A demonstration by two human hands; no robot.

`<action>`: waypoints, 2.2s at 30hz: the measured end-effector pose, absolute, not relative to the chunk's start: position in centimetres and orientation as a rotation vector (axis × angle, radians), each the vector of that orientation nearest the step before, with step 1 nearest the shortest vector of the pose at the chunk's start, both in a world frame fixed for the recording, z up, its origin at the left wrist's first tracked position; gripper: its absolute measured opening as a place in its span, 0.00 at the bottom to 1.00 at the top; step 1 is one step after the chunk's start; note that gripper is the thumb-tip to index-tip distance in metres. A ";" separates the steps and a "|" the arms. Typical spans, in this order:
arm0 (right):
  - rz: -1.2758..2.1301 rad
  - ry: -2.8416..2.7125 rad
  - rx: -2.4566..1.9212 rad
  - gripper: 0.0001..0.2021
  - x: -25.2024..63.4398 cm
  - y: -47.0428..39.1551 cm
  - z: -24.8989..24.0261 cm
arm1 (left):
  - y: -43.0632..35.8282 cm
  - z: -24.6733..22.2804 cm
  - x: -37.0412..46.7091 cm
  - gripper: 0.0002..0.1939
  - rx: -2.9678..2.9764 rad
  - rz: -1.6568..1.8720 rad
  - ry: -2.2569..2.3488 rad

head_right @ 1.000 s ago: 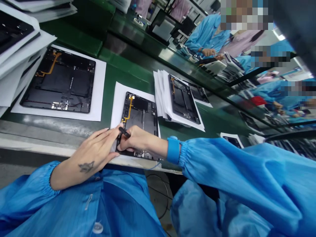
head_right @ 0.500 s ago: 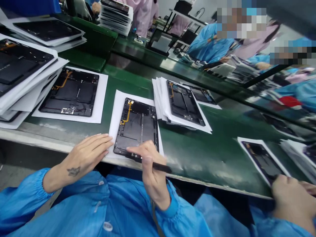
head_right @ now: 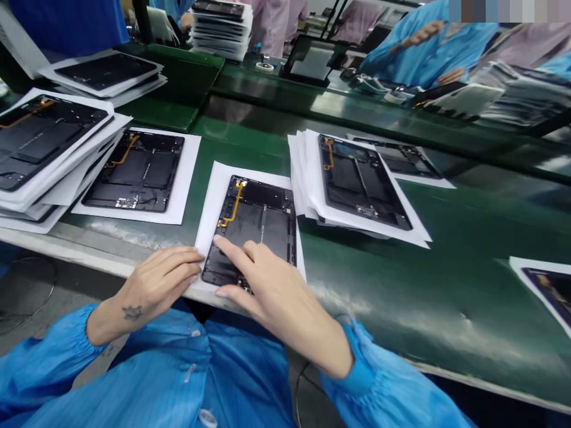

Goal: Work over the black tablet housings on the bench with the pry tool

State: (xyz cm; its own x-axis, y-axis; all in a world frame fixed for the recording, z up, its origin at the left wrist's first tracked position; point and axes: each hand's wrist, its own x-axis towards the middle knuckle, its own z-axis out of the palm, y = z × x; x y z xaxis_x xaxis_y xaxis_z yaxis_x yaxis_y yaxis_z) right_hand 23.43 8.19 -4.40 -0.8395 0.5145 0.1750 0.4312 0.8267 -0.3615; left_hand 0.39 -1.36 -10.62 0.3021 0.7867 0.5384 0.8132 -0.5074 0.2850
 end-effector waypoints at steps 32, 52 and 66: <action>0.064 -2.740 -0.471 0.24 23.0 6.8 -7.9 | -2.0 -12.1 1.5 0.13 -2.307 -1.152 -1.344; -0.179 -2.993 -0.251 0.18 20.8 7.4 -4.6 | -2.4 -12.9 1.5 0.12 -2.363 -1.233 -1.281; 0.761 -1.738 -0.942 0.15 22.1 3.9 -6.2 | -2.5 -11.4 0.8 0.11 -2.307 -1.106 -1.433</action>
State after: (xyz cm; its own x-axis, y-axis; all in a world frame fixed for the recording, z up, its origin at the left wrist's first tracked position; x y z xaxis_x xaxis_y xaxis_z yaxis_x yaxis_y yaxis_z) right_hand 22.09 3.88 -6.18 -0.2198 0.8617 0.4573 0.2481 0.5027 -0.8281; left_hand 0.83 -2.48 -11.43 0.2465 0.6821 0.6884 0.8388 -0.5060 0.2010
